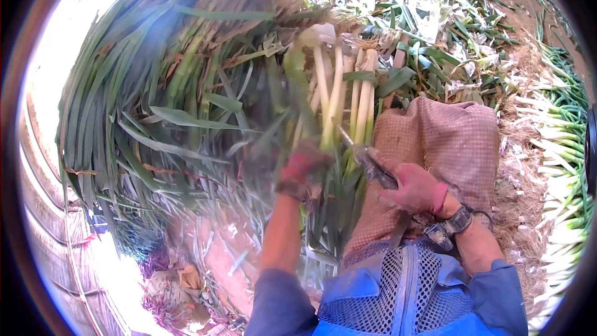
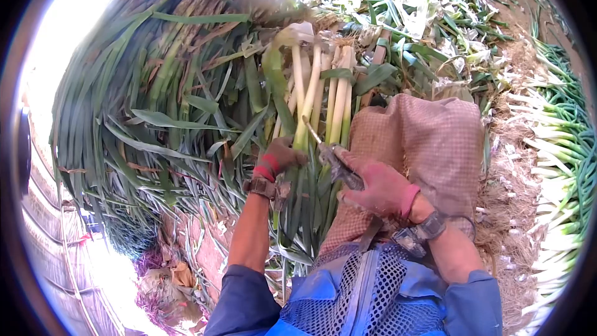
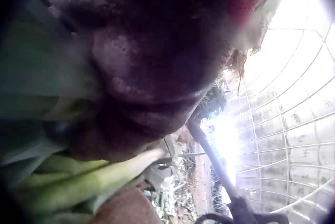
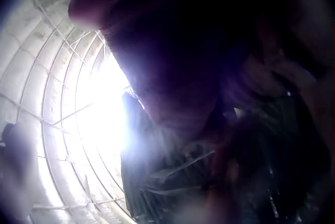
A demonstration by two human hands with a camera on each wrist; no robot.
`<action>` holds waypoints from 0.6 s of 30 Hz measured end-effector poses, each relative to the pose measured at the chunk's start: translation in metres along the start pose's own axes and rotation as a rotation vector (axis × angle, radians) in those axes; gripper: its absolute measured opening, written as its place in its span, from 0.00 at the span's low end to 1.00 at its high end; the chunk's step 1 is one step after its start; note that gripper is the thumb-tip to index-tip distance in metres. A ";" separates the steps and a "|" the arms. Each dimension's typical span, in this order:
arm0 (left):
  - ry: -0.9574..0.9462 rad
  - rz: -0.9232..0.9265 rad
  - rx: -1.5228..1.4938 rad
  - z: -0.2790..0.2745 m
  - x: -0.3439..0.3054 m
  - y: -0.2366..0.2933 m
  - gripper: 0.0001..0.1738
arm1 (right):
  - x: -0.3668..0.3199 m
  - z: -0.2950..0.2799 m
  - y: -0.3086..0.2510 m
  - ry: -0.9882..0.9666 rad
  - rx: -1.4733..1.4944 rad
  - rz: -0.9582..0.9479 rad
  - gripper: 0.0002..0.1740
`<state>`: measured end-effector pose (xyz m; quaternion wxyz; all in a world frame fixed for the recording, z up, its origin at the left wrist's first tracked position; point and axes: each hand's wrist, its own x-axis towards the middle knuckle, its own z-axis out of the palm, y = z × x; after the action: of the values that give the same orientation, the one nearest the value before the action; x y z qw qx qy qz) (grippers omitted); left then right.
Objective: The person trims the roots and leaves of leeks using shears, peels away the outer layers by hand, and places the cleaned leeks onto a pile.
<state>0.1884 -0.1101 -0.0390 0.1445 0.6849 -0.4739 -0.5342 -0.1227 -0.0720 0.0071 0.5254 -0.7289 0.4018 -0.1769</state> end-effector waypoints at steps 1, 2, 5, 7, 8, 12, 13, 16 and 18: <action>0.001 -0.001 -0.002 0.006 -0.005 0.001 0.32 | 0.001 0.001 0.003 -0.007 -0.046 -0.134 0.49; -0.031 0.000 0.031 0.014 -0.011 0.001 0.27 | 0.001 -0.001 0.004 -0.010 -0.047 -0.134 0.49; -0.074 0.021 0.094 0.045 -0.035 0.006 0.24 | 0.012 -0.010 -0.010 -0.031 -0.025 0.131 0.50; -0.083 0.040 0.125 0.068 -0.048 0.014 0.25 | 0.019 -0.007 -0.004 0.047 -0.025 -0.054 0.51; -0.043 0.032 0.317 0.079 -0.053 0.022 0.27 | 0.020 -0.009 -0.009 0.044 -0.025 -0.053 0.51; 0.045 0.154 0.341 0.101 -0.062 0.028 0.34 | 0.040 -0.024 -0.020 -0.102 -0.109 0.159 0.50; 0.017 0.121 0.350 0.099 -0.064 0.039 0.35 | 0.048 -0.023 -0.013 -0.007 -0.140 0.169 0.50; 0.041 0.189 0.395 0.097 -0.058 0.028 0.31 | 0.064 -0.020 -0.002 0.151 -0.262 0.168 0.50; -0.003 0.126 0.192 0.081 -0.051 0.022 0.26 | 0.060 -0.020 -0.004 0.104 -0.208 0.118 0.49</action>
<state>0.1083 -0.0551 -0.0245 0.1110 0.6636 -0.5652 -0.4773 -0.0982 -0.1307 0.0084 0.4350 -0.7442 0.4871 -0.1407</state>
